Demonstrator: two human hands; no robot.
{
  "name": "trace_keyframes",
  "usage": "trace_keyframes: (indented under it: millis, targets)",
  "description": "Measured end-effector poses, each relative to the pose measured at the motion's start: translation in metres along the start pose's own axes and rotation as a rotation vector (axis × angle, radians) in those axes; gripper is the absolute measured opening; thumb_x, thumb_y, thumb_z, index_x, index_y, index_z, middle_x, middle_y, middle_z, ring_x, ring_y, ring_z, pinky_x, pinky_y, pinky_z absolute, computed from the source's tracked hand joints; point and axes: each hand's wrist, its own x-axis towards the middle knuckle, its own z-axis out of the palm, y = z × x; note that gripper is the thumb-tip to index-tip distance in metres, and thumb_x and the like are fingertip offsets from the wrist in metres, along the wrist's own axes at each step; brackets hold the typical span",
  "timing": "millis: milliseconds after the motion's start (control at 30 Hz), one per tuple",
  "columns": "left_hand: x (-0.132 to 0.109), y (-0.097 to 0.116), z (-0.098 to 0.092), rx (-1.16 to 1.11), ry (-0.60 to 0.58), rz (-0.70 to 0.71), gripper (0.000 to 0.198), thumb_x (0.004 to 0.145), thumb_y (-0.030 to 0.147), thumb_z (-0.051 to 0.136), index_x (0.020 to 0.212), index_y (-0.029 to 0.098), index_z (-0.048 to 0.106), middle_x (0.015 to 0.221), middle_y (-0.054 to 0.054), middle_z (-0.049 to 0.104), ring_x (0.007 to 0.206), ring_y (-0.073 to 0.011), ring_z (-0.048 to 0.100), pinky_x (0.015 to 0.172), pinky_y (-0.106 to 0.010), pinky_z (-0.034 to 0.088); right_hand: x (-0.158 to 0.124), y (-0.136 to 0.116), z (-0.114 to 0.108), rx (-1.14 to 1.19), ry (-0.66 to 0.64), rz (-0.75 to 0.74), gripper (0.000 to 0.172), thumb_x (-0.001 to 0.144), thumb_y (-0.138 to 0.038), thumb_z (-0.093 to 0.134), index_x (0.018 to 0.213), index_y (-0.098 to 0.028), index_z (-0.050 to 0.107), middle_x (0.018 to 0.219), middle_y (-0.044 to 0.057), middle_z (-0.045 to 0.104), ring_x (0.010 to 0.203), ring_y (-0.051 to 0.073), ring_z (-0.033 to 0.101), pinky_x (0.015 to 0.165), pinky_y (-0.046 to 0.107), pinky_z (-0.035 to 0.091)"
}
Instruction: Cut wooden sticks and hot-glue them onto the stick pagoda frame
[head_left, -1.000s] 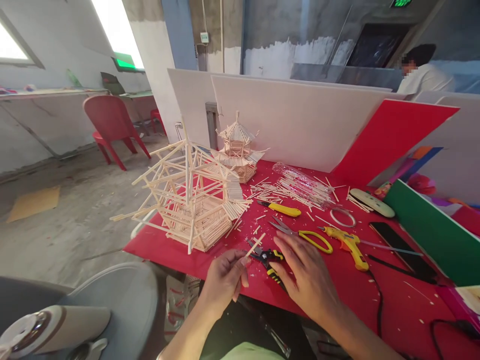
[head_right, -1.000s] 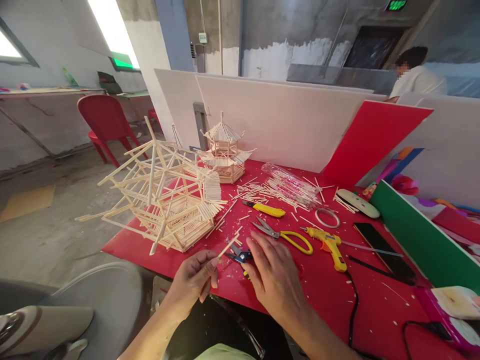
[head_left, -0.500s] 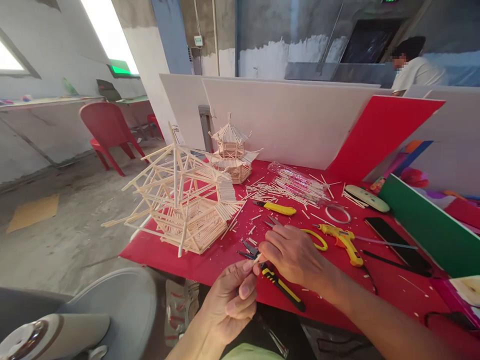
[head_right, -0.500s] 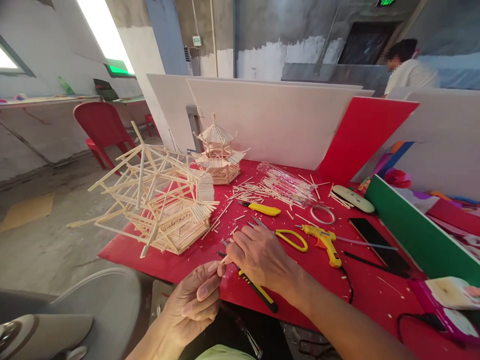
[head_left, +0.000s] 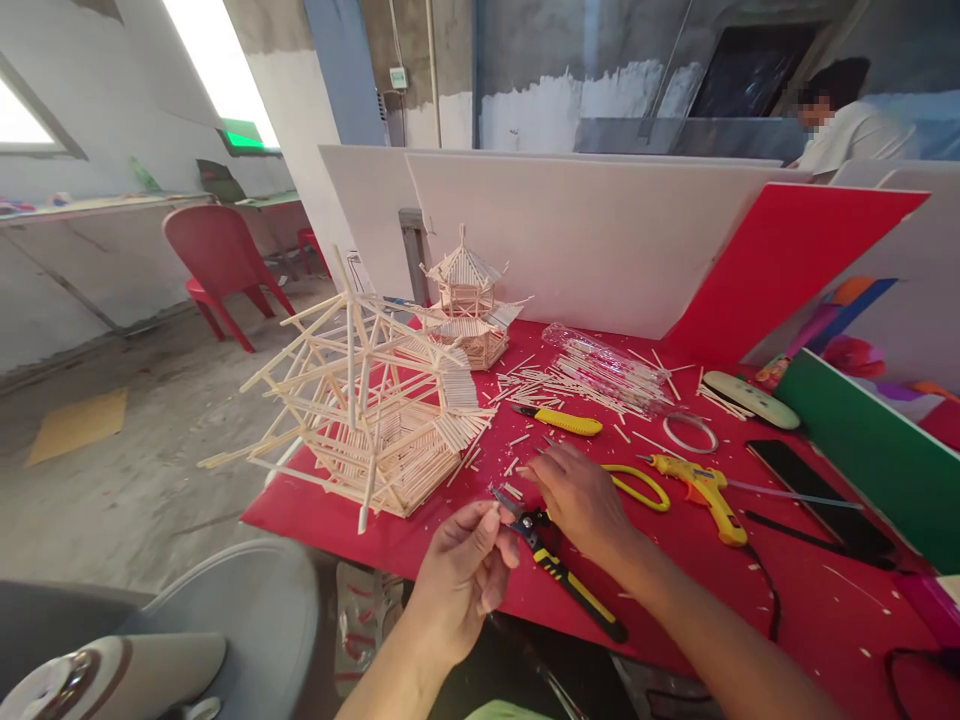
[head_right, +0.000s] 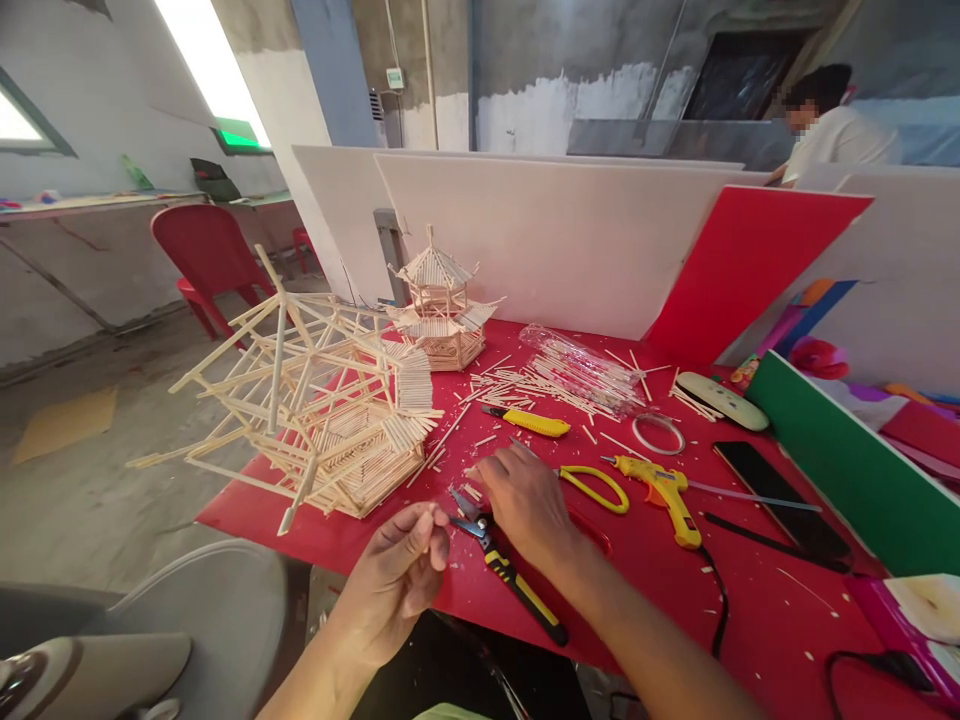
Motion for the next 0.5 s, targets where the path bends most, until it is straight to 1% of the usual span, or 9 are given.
trace_keyframes:
  millis: [67,133,167,233,267,300,400,500]
  targets:
    - [0.004,-0.003,-0.004,0.076,0.085,0.028,0.024,0.075,0.032,0.079,0.084,0.013,0.068,0.062,-0.002,0.068,0.032,-0.0028,0.044,0.030,-0.013,0.021,0.013,0.012,0.014,-0.015,-0.051,-0.018,0.027,0.100,-0.027,0.045,0.082,-0.019,0.063,0.075,0.004,0.062,0.076,0.019,0.055,0.070,0.031,0.041]
    - [0.008,-0.005,-0.007,0.121,0.141,0.072,0.027,0.072,0.033,0.081,0.086,0.013,0.067,0.067,-0.003,0.071,0.035,-0.0035,0.046,0.031,-0.013,0.024,0.023,0.019,0.023,-0.016,-0.072,-0.030,0.020,0.098,-0.029,0.049,0.098,-0.019,0.067,0.083,0.006,0.066,0.084,0.021,0.059,0.076,0.033,0.044]
    - [0.009,-0.005,-0.009,0.141,0.155,0.091,0.028,0.072,0.033,0.081,0.087,0.013,0.067,0.069,-0.004,0.072,0.036,-0.0040,0.047,0.031,-0.014,0.026,0.025,0.021,0.024,-0.020,-0.074,-0.026,0.023,0.098,-0.031,0.051,0.110,-0.018,0.065,0.093,0.008,0.068,0.092,0.023,0.060,0.080,0.035,0.046]
    - [0.010,-0.003,-0.011,0.180,0.166,0.112,0.030,0.072,0.033,0.081,0.089,0.014,0.067,0.073,-0.005,0.073,0.040,-0.0062,0.052,0.033,-0.015,0.032,0.022,0.023,0.021,-0.026,-0.066,-0.003,0.040,0.097,-0.035,0.050,0.132,-0.016,0.053,0.115,0.013,0.064,0.108,0.027,0.057,0.088,0.040,0.047]
    - [0.010,-0.002,-0.011,0.194,0.168,0.119,0.030,0.071,0.033,0.081,0.089,0.014,0.066,0.073,-0.005,0.073,0.042,-0.0076,0.054,0.034,-0.016,0.035,0.017,0.024,0.018,-0.019,-0.064,0.016,0.044,0.098,-0.036,0.048,0.137,-0.016,0.049,0.121,0.015,0.062,0.113,0.028,0.056,0.091,0.042,0.047]
    - [0.010,-0.001,-0.012,0.208,0.169,0.122,0.030,0.071,0.033,0.081,0.089,0.014,0.065,0.074,-0.006,0.074,0.044,-0.0092,0.057,0.035,-0.016,0.037,0.009,0.025,0.013,0.000,-0.072,0.039,0.044,0.099,-0.037,0.045,0.138,-0.017,0.048,0.124,0.014,0.061,0.115,0.028,0.055,0.092,0.043,0.048]
    - [0.010,0.000,-0.014,0.242,0.184,0.140,0.031,0.070,0.034,0.082,0.087,0.015,0.064,0.073,-0.006,0.074,0.047,-0.0123,0.061,0.037,-0.018,0.040,-0.023,0.035,-0.003,0.072,-0.124,0.152,0.039,0.100,-0.040,0.040,0.132,-0.023,0.055,0.121,0.010,0.062,0.112,0.025,0.059,0.090,0.041,0.051]
    - [0.011,0.000,-0.015,0.286,0.216,0.176,0.031,0.068,0.034,0.083,0.086,0.014,0.068,0.080,-0.006,0.074,0.049,-0.0107,0.060,0.038,-0.018,0.039,-0.058,0.046,-0.013,0.081,-0.130,0.286,0.040,0.098,-0.045,0.042,0.125,-0.022,0.061,0.117,0.010,0.065,0.108,0.026,0.061,0.091,0.042,0.052]
